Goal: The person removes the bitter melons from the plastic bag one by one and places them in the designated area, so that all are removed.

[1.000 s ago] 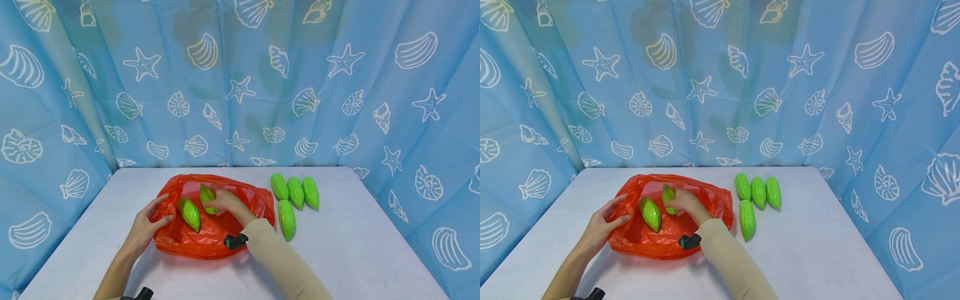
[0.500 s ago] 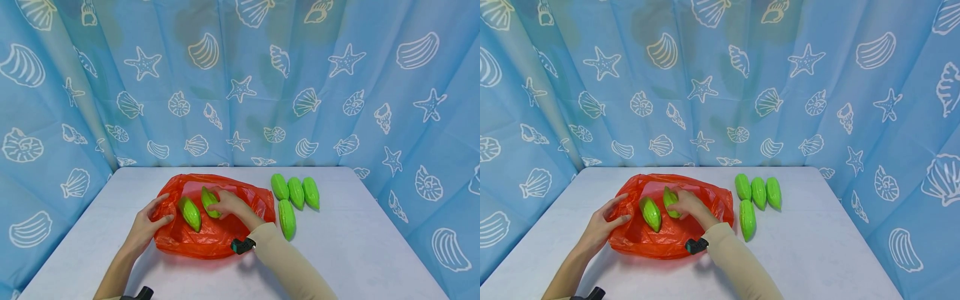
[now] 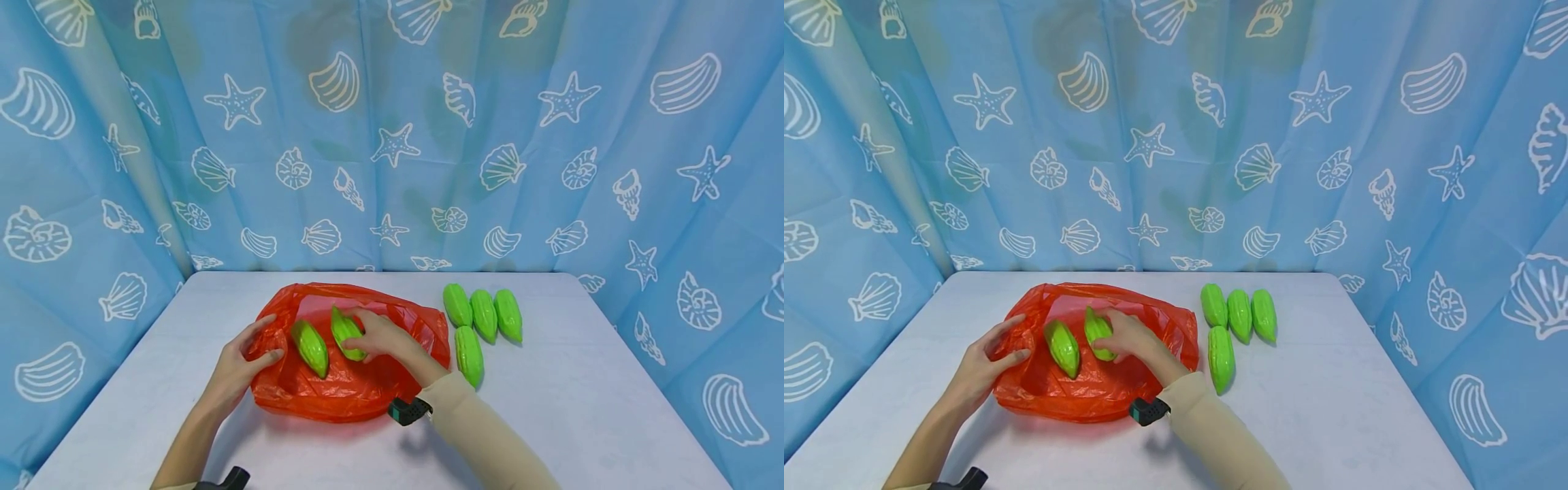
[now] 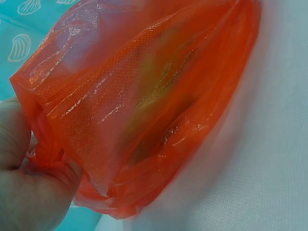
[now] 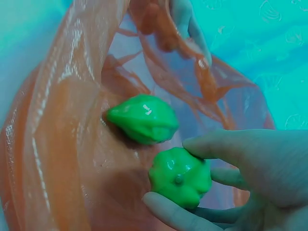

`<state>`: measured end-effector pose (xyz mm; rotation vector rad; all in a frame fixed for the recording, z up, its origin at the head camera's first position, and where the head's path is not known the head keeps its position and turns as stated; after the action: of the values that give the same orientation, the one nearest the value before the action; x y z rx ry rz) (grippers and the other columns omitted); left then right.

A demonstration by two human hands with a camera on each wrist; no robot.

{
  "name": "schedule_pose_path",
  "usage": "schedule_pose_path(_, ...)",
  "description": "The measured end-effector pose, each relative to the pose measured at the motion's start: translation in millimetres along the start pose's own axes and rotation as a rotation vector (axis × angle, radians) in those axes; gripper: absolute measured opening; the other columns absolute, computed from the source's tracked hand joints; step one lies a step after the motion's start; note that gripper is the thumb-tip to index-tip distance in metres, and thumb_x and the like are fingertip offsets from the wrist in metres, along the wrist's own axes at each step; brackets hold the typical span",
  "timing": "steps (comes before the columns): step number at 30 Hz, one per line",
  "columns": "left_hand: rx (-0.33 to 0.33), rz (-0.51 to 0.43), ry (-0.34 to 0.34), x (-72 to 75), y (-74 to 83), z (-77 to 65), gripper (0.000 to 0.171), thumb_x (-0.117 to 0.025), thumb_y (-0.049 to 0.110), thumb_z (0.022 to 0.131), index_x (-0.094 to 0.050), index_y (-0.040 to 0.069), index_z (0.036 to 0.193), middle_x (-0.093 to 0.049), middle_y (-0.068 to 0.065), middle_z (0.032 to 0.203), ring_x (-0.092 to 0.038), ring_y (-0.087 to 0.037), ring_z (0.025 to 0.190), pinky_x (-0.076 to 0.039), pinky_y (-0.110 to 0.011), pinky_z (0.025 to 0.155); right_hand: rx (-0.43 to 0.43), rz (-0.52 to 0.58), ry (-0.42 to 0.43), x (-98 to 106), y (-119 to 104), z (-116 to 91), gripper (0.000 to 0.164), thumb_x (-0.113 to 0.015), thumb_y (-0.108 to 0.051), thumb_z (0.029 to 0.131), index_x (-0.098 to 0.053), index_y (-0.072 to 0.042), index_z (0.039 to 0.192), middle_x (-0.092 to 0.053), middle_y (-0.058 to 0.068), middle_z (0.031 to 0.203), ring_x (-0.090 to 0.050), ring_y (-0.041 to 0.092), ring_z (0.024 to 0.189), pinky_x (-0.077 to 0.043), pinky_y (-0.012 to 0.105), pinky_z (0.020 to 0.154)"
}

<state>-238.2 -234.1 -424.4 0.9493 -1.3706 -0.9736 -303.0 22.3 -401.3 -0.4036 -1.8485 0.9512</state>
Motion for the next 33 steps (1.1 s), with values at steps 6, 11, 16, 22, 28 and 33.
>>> schedule_pose_path(6, -0.002, -0.006, 0.001, 0.4, -0.1, 0.2, 0.073, -0.071, 0.027, 0.090, -0.034, 0.023, 0.152, -0.035, -0.014, 0.156, -0.043, -0.037, 0.136, -0.059, -0.032, 0.088, 0.032, -0.018, 0.007, 4, -4, -12, 0.066, -0.073, -0.026, 0.088, -0.042, -0.022, 0.146, -0.056, 0.012, 0.132, -0.067, 0.014, 0.074, -0.061, 0.032, 0.066)
schedule_pose_path(11, -0.006, -0.001, 0.003, 0.8, 0.5, -0.1, 0.072, -0.071, 0.028, 0.090, -0.035, 0.023, 0.152, -0.035, -0.014, 0.156, -0.044, -0.037, 0.135, -0.059, -0.032, 0.088, 0.048, -0.034, 0.027, 8, -4, -22, 0.065, -0.074, -0.027, 0.088, -0.043, -0.024, 0.144, -0.058, 0.011, 0.124, -0.067, 0.014, 0.073, -0.061, 0.031, 0.067)
schedule_pose_path(16, -0.008, 0.001, 0.005, 0.8, 0.9, -0.2, 0.072, -0.071, 0.027, 0.090, -0.035, 0.023, 0.152, -0.035, -0.014, 0.156, -0.044, -0.037, 0.135, -0.059, -0.031, 0.088, 0.068, -0.093, 0.046, 14, -5, -32, 0.065, -0.073, -0.033, 0.088, -0.042, -0.027, 0.145, -0.060, 0.012, 0.125, -0.069, 0.015, 0.067, -0.060, 0.033, 0.075)
schedule_pose_path(22, -0.010, -0.010, 0.003, 0.3, 0.8, 0.2, 0.072, -0.071, 0.026, 0.090, -0.035, 0.022, 0.152, -0.035, -0.014, 0.156, -0.044, -0.038, 0.135, -0.059, -0.031, 0.088, 0.072, -0.123, 0.045, 20, 0, -47, 0.068, -0.073, -0.036, 0.087, -0.040, -0.028, 0.146, -0.058, 0.011, 0.130, -0.067, 0.014, 0.066, -0.060, 0.031, 0.072)
schedule_pose_path(28, -0.014, -0.009, 0.002, 0.2, -0.1, 0.0, 0.072, -0.071, 0.027, 0.090, -0.035, 0.022, 0.152, -0.035, -0.014, 0.156, -0.044, -0.038, 0.135, -0.059, -0.031, 0.088, 0.089, -0.138, 0.059, 27, 5, -62, 0.069, -0.073, -0.038, 0.087, -0.039, -0.030, 0.146, -0.057, 0.009, 0.132, -0.066, 0.011, 0.068, -0.060, 0.031, 0.072)
schedule_pose_path(33, -0.018, -0.007, 0.002, 0.2, -0.6, -0.7, 0.073, -0.071, 0.027, 0.089, -0.034, 0.022, 0.152, -0.036, -0.015, 0.156, -0.045, -0.038, 0.134, -0.059, -0.032, 0.087, 0.113, -0.124, 0.058, 33, 8, -73, 0.070, -0.073, -0.040, 0.087, -0.039, -0.030, 0.147, -0.057, 0.009, 0.129, -0.067, 0.010, 0.068, -0.059, 0.030, 0.072)
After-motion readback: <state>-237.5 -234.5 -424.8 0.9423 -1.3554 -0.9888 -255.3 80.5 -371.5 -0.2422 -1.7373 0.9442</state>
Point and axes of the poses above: each hand's wrist, its own z-axis towards the middle knuckle, its own x-axis out of the back of the hand, y = z × x, the point moved 2 cm from there along z, towards the middle knuckle
